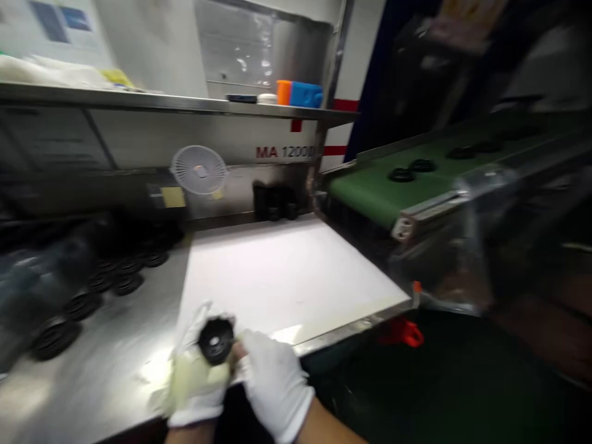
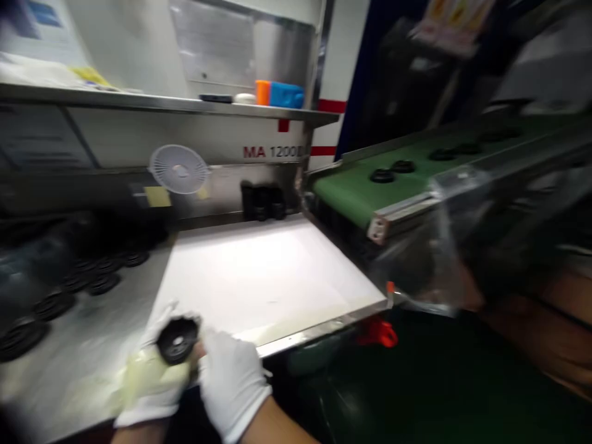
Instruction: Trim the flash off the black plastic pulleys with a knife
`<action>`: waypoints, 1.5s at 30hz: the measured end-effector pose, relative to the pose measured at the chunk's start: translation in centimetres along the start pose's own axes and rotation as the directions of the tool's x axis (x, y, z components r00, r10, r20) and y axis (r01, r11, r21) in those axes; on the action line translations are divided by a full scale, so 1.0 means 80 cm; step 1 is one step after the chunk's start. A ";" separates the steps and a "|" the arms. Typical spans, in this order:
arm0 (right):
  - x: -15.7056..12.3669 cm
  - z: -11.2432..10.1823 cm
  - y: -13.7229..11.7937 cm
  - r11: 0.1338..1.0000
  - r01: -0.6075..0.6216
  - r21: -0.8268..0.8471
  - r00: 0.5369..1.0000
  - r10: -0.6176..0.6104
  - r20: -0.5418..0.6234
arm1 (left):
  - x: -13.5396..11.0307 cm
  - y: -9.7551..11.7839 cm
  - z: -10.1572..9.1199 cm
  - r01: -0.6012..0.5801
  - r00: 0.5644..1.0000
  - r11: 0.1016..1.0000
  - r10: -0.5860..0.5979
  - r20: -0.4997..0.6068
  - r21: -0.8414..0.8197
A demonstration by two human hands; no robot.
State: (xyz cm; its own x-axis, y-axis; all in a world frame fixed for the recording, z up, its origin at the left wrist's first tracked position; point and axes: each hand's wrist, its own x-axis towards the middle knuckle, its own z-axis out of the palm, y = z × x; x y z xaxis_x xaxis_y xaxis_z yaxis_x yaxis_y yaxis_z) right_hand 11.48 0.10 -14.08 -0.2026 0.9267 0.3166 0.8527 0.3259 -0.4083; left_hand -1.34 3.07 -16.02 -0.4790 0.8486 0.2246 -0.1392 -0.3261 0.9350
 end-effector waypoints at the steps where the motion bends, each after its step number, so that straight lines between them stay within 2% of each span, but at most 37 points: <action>1: 0.002 0.001 -0.001 1.000 -0.011 0.023 1.000 0.011 -0.001 | 0.000 0.009 -0.004 0.003 1.000 1.000 -0.003 0.022 0.021; 2: 0.003 0.003 -0.002 0.999 -0.010 0.030 1.000 0.010 0.004 | 0.000 0.015 -0.004 0.017 0.998 1.000 -0.017 0.053 -0.006; 5: 0.002 0.011 -0.011 1.000 0.016 -0.009 1.000 -0.016 0.001 | -0.005 0.020 0.011 0.046 0.998 0.973 -0.034 0.056 -0.226; 7: -0.001 0.015 -0.016 0.999 0.015 -0.036 1.000 -0.016 -0.021 | -0.006 0.019 0.020 0.060 0.998 0.953 -0.048 0.048 -0.297; 9: -0.003 0.016 -0.019 0.999 0.011 -0.036 0.999 -0.012 -0.032 | -0.005 0.021 0.024 0.151 0.987 0.905 -0.156 0.020 -0.398; 11: -0.002 0.015 -0.018 1.000 0.017 -0.025 1.000 -0.017 -0.023 | 0.000 0.026 0.023 0.329 0.932 0.783 -0.360 0.047 -0.527; 13: 0.000 0.012 -0.014 1.000 0.018 -0.011 1.000 -0.018 -0.003 | 0.004 0.034 0.020 0.504 0.839 0.644 -0.522 0.151 -0.576; 14: 0.002 0.011 -0.011 1.000 0.011 -0.008 1.000 -0.011 0.007 | 0.005 0.037 0.018 0.562 0.804 0.597 -0.558 0.207 -0.573; 16: 0.003 0.009 -0.008 1.000 -0.015 -0.012 1.000 0.016 0.023 | 0.006 0.042 0.016 0.598 0.783 0.557 -0.558 0.274 -0.577; 20: -0.001 0.013 -0.010 0.999 -0.023 -0.042 0.999 0.025 0.043 | 0.006 0.044 0.018 0.528 0.829 0.576 -0.508 0.233 -0.625; 26: -0.011 0.022 -0.025 0.999 -0.020 -0.033 0.999 0.021 0.034 | 0.010 0.036 0.024 0.453 0.853 0.592 -0.506 0.131 -0.667; 29: -0.008 0.017 -0.027 1.000 -0.006 -0.022 1.000 0.007 0.023 | 0.009 0.035 0.020 0.400 0.882 0.654 -0.464 0.077 -0.642; 31: -0.005 0.013 -0.024 1.000 0.005 -0.013 1.000 -0.005 0.018 | 0.008 0.037 0.015 0.479 0.856 0.650 -0.496 0.149 -0.590; 34: -0.003 0.010 -0.016 1.000 -0.007 -0.017 1.000 0.007 0.005 | 0.007 0.041 0.011 0.599 0.787 0.567 -0.546 0.287 -0.566; 35: -0.003 0.011 -0.015 0.999 -0.013 -0.029 1.000 0.013 0.003 | 0.008 0.043 0.012 0.594 0.790 0.556 -0.539 0.292 -0.581; 38: -0.005 0.015 -0.016 0.998 -0.026 -0.054 1.000 0.026 0.005 | 0.008 0.044 0.020 0.510 0.840 0.583 -0.496 0.220 -0.633; 43: -0.007 0.018 -0.029 0.999 -0.013 -0.030 1.000 0.013 0.014 | 0.008 0.040 0.031 0.329 0.911 0.671 -0.410 0.038 -0.664; 45: -0.005 0.015 -0.030 1.000 0.005 -0.028 1.000 -0.005 0.002 | 0.008 0.041 0.027 0.336 0.915 0.687 -0.401 0.049 -0.644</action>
State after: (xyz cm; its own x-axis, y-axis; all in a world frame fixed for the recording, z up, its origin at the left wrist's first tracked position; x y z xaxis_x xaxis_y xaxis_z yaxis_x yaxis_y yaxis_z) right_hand 8.95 -0.80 -14.25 -0.2080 0.9254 0.3169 0.8649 0.3253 -0.3823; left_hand -0.26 3.41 -12.20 -0.3396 0.9276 -0.1555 -0.8146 -0.2075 0.5416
